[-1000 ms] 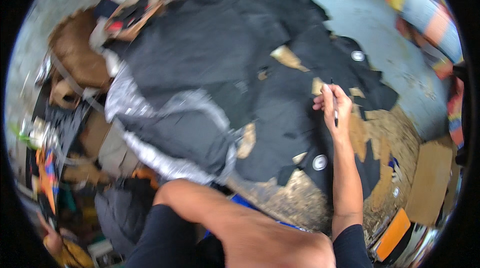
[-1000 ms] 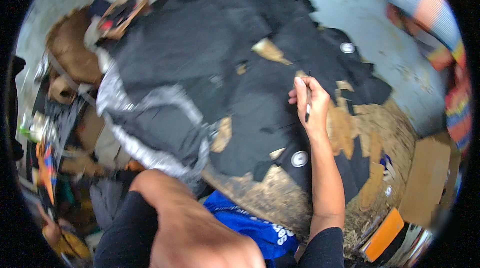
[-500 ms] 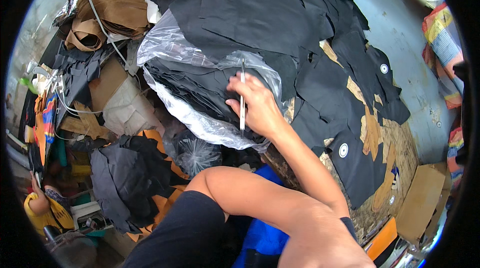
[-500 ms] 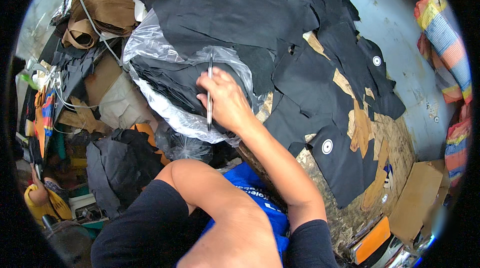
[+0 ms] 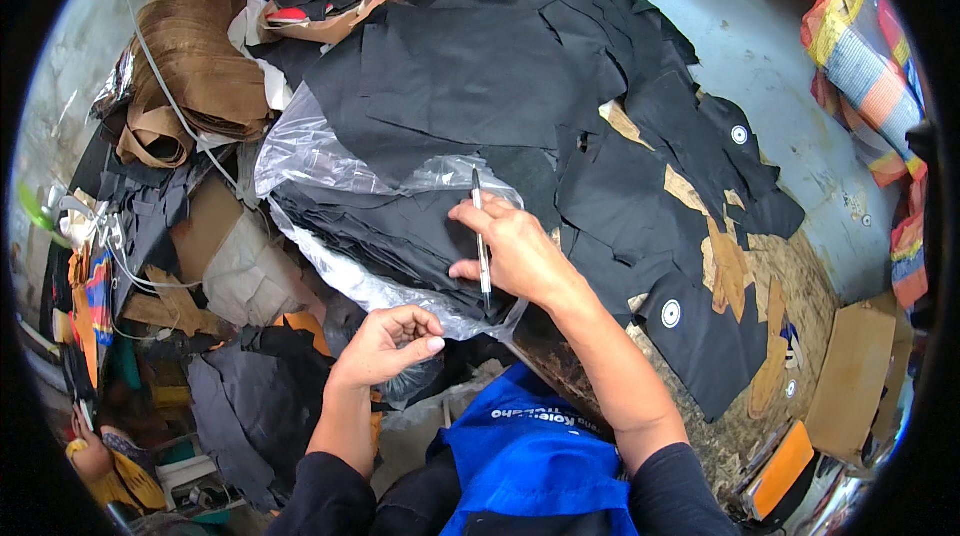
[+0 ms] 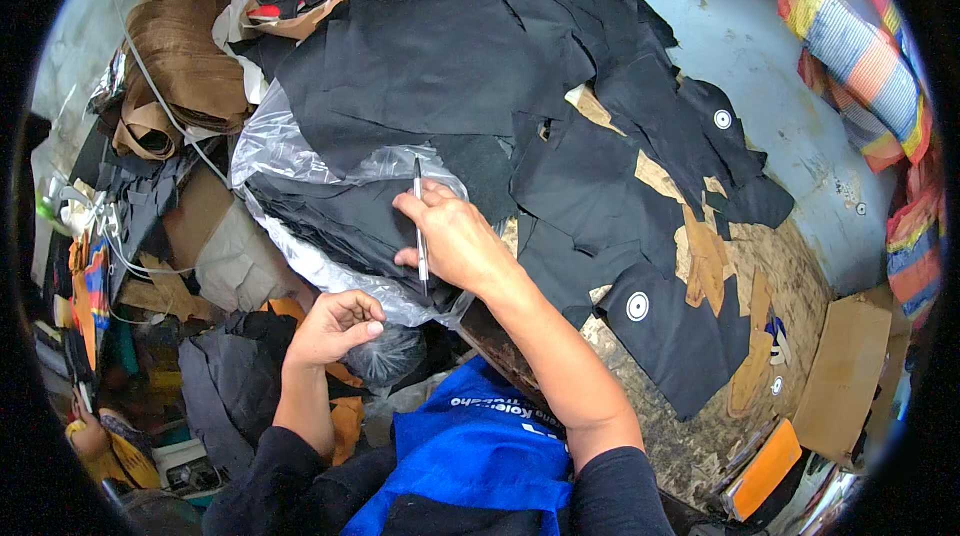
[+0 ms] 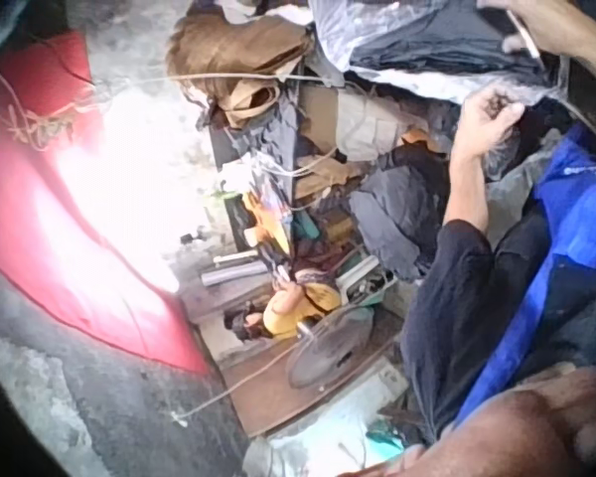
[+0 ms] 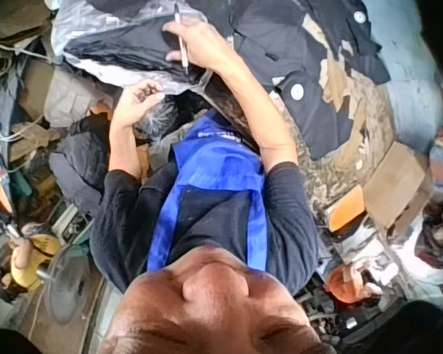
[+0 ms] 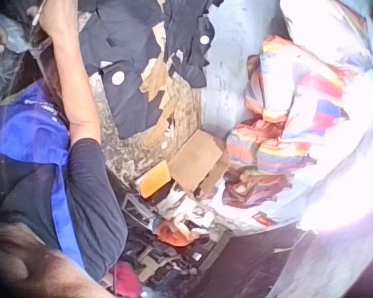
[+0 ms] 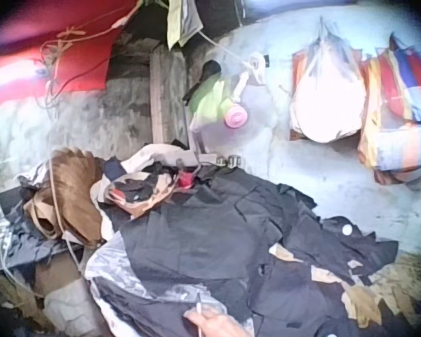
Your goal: The person lays out black fabric pieces on a worktable, places cardboard templates on the fabric, and traces the template outlines with a pen. The person then removes the templates and sets the marked fabric pieces aside.
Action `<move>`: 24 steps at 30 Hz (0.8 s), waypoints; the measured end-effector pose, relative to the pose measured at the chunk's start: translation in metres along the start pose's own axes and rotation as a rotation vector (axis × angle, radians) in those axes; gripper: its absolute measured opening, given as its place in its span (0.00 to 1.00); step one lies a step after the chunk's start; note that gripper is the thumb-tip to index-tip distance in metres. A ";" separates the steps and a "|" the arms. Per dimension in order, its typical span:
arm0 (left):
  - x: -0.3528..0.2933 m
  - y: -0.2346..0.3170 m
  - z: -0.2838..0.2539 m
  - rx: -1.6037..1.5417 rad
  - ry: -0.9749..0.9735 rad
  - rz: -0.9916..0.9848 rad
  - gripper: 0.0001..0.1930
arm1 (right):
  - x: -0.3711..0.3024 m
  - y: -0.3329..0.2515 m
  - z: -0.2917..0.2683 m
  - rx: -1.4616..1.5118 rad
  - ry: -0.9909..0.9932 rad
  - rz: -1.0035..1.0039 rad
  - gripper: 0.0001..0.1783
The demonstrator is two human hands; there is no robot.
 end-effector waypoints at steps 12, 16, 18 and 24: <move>0.015 -0.029 0.023 -0.394 0.042 0.033 0.06 | 0.000 -0.007 0.006 -0.110 -0.054 -0.055 0.26; 0.015 -0.033 0.029 -0.354 0.016 0.007 0.07 | 0.002 0.001 0.002 -0.010 -0.148 0.029 0.27; 0.015 -0.037 0.036 -0.353 -0.014 -0.032 0.07 | 0.004 0.002 -0.002 0.043 -0.165 0.005 0.28; 0.017 -0.045 0.056 -0.404 -0.090 -0.100 0.09 | 0.006 0.009 -0.007 0.079 -0.115 -0.015 0.28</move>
Point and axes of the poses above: each hand's wrist, its own x-axis towards the middle knuckle, its own z-axis out of the palm, y = z × x, the point moved 8 cm from there along x, towards the middle knuckle, and after that the axes turned 1 degree about -x, right-handed, at the moved point
